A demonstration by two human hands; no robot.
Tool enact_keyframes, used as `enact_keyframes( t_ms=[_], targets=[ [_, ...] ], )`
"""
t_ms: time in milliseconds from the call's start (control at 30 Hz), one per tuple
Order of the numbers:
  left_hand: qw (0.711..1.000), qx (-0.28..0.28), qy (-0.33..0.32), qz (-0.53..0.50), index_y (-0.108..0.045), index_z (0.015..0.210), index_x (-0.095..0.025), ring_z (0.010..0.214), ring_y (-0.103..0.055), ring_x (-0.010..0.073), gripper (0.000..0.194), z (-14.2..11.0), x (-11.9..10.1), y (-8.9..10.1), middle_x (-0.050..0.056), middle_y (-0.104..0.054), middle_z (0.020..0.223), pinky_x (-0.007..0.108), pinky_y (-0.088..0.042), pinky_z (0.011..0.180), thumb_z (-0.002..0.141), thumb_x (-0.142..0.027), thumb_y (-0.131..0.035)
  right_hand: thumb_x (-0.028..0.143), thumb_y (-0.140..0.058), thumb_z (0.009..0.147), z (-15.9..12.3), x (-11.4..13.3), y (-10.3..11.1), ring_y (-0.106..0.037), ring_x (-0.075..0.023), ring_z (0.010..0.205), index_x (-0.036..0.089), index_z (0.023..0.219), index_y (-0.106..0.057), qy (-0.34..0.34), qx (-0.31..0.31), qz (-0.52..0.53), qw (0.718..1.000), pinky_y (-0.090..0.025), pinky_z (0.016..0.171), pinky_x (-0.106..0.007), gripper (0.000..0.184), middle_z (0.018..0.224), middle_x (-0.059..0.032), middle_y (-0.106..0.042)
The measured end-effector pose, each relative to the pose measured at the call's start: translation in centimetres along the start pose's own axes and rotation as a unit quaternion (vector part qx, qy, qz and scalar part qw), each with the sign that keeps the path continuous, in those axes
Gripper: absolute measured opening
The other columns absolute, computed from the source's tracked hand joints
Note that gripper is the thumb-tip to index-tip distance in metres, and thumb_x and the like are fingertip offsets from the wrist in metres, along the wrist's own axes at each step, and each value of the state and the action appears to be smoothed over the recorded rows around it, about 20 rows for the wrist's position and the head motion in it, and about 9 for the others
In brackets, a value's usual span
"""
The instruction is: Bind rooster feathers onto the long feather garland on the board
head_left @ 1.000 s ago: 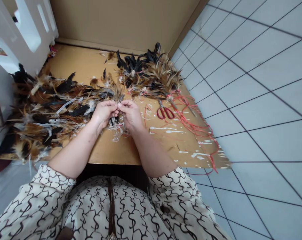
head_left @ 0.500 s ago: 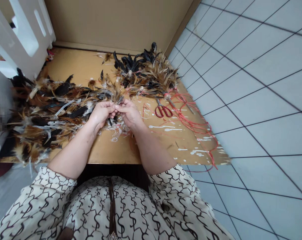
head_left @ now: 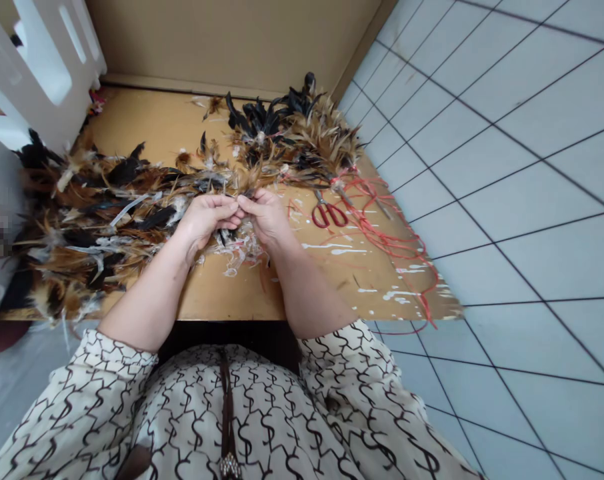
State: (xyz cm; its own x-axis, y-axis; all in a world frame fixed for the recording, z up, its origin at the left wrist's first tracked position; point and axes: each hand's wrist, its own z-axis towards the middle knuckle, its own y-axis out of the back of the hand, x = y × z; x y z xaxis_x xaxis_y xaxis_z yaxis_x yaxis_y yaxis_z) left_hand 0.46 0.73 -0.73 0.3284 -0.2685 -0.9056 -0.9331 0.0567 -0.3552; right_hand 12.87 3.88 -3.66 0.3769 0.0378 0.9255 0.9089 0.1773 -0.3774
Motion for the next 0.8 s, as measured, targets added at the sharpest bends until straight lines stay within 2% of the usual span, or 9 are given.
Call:
enact_keyframes(
  t_ms=[100,333,533,667,800],
  targets=[
    [1.000,-0.004,-0.008,0.009,-0.066,0.059,-0.010,0.042,-0.055,0.0056,0.009,-0.1,-0.1,0.0,0.001,-0.065,0.052,0.017,-0.047,0.047,0.066,-0.008,-0.071,0.024,-0.084,0.052,0.0,-0.1,-0.1,-0.049,-0.0044,0.050,0.017,0.055,-0.053,0.000,-0.012,0.005,1.000,-0.043,0.053,-0.019,0.032,0.052,0.0072,-0.057],
    [0.999,-0.025,-0.018,0.042,-0.061,0.051,-0.011,0.035,-0.047,0.0042,0.017,-0.2,-0.2,-0.1,0.000,-0.059,0.045,0.016,-0.039,0.040,0.063,-0.006,-0.073,0.028,-0.080,0.062,-0.4,0.2,-0.7,-0.048,-0.0059,0.049,0.018,0.056,-0.051,-0.032,0.037,0.015,0.999,-0.043,0.051,-0.021,0.031,0.051,0.0060,-0.052],
    [0.996,-0.081,-0.033,0.028,-0.061,0.054,-0.011,0.036,-0.047,0.0032,0.015,0.0,-0.5,0.2,-0.001,-0.058,0.046,0.014,-0.039,0.040,0.066,-0.005,-0.069,0.026,-0.071,0.070,0.2,0.7,0.2,-0.041,-0.0058,0.052,0.019,0.064,-0.054,-0.002,-0.044,-0.004,0.999,-0.040,0.053,-0.020,0.019,0.055,0.0062,-0.047],
    [0.990,-0.131,-0.060,0.000,-0.060,0.055,-0.011,0.037,-0.048,0.0028,0.015,0.4,-0.8,0.8,-0.002,-0.058,0.047,0.014,-0.041,0.043,0.069,-0.007,-0.067,0.016,-0.068,0.066,0.5,0.6,0.8,-0.041,-0.0060,0.053,0.019,0.062,-0.056,0.021,-0.062,-0.109,0.992,-0.037,0.056,-0.021,0.013,0.056,0.0061,-0.050],
    [0.986,-0.150,-0.076,-0.021,-0.061,0.058,-0.011,0.039,-0.048,0.0033,0.014,0.5,-1.0,1.1,-0.002,-0.058,0.047,0.014,-0.041,0.043,0.070,-0.007,-0.063,0.008,-0.062,0.062,0.3,0.2,0.4,-0.041,-0.0074,0.054,0.017,0.057,-0.055,0.010,-0.019,-0.247,0.969,-0.037,0.061,-0.024,0.013,0.054,0.0058,-0.051]
  ],
)
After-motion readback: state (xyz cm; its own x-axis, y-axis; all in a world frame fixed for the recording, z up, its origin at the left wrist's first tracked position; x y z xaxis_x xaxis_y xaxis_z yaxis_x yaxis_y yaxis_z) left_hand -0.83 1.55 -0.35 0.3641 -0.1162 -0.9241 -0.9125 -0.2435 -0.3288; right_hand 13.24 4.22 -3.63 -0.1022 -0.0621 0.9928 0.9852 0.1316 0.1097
